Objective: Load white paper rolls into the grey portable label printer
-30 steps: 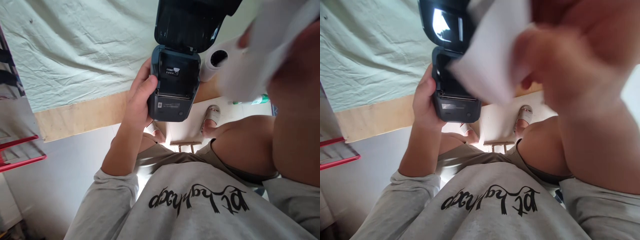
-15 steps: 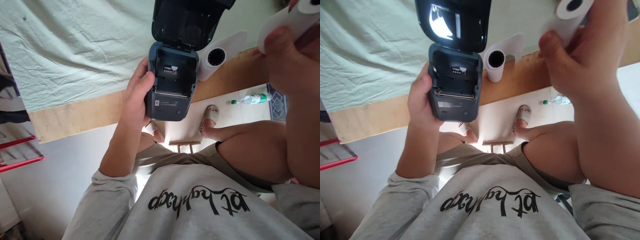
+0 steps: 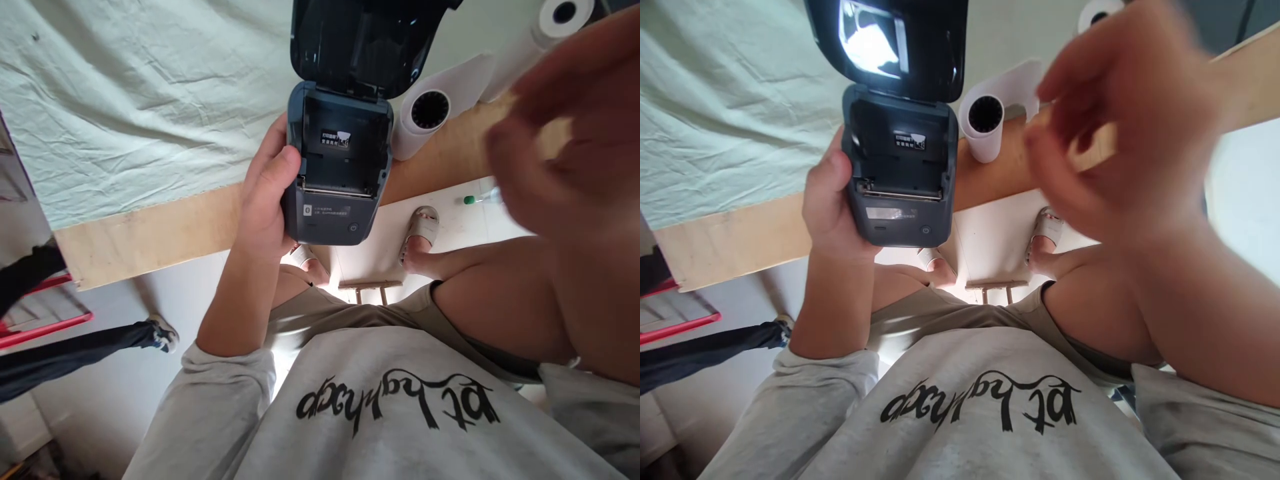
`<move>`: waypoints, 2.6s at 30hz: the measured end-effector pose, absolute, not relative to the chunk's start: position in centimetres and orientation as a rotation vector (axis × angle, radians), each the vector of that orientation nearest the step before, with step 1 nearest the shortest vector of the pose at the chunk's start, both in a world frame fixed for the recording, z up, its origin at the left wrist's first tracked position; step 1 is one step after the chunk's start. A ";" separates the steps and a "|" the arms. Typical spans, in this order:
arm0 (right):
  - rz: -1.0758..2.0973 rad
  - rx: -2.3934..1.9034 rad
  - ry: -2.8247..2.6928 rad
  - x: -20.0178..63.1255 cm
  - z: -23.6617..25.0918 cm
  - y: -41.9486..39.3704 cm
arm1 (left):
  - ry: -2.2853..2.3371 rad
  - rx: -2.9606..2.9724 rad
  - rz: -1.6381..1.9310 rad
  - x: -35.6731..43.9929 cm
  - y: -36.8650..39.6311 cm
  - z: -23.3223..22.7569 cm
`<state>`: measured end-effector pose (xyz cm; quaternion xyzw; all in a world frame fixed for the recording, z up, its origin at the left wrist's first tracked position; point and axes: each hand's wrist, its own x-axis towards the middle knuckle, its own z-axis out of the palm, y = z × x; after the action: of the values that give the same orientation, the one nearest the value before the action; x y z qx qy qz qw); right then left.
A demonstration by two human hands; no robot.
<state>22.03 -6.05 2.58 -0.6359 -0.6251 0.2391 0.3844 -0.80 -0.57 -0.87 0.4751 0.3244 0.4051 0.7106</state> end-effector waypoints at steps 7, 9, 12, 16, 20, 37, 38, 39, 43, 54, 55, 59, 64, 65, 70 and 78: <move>0.262 -1.884 -1.917 19.2 0.2 -4.2 | 0.704 1.062 0.879 -1.1 -0.4 -1.1; 0.255 -1.823 -1.927 19.1 0.2 -3.8 | 0.702 1.049 0.906 -1.1 -0.5 -1.2; 0.354 -1.715 -1.958 19.1 0.2 -3.5 | 0.697 1.035 0.926 -1.1 -0.5 -1.4; 0.395 -1.591 -2.071 19.4 0.0 -3.3 | 0.641 1.013 0.946 -1.3 -0.5 -1.6; 0.153 -1.659 -2.108 19.7 -0.1 -3.6 | 0.624 1.022 0.939 -1.3 -0.6 -1.5; 0.355 -1.569 -2.111 20.5 0.2 -4.5 | 0.661 0.973 0.958 -0.9 -1.1 -0.7; 0.337 -1.574 -2.130 20.4 0.2 -4.6 | 0.663 0.962 0.957 -0.9 -1.1 -0.6; 0.296 -1.588 -2.149 20.4 0.3 -4.6 | 0.672 0.956 0.953 -0.9 -1.1 -0.6; 0.272 -1.649 -2.094 20.5 0.3 -4.8 | 0.718 0.964 0.940 -1.1 -1.1 -0.7; 0.181 -1.699 -2.042 20.3 0.0 -4.2 | 0.737 0.985 0.917 -1.1 -0.9 -1.2; 0.196 -1.709 -2.019 20.3 0.0 -4.3 | 0.732 0.976 0.915 -1.1 -1.0 -1.1; 0.202 -1.659 -1.950 20.2 -0.4 -4.5 | 0.714 0.949 0.922 -1.1 -1.0 -1.0; 0.282 -1.393 -1.732 20.0 -0.2 -4.3 | 0.711 0.971 0.890 -1.2 -0.9 -1.1; 0.280 -1.345 -1.673 19.8 0.0 -4.3 | 0.710 0.974 0.893 -1.3 -0.9 -1.1; 0.208 -1.273 -1.621 18.2 1.5 -5.1 | 0.633 1.009 0.904 -1.4 -0.8 -1.5; -0.046 -1.252 -1.998 16.1 2.1 -4.8 | 0.662 1.047 0.917 -1.5 -1.0 -1.5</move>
<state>16.11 -4.77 2.11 -0.4906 -0.7832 -0.0180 0.3816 -1.54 -0.95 -1.54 0.4731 0.2993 0.4145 0.7175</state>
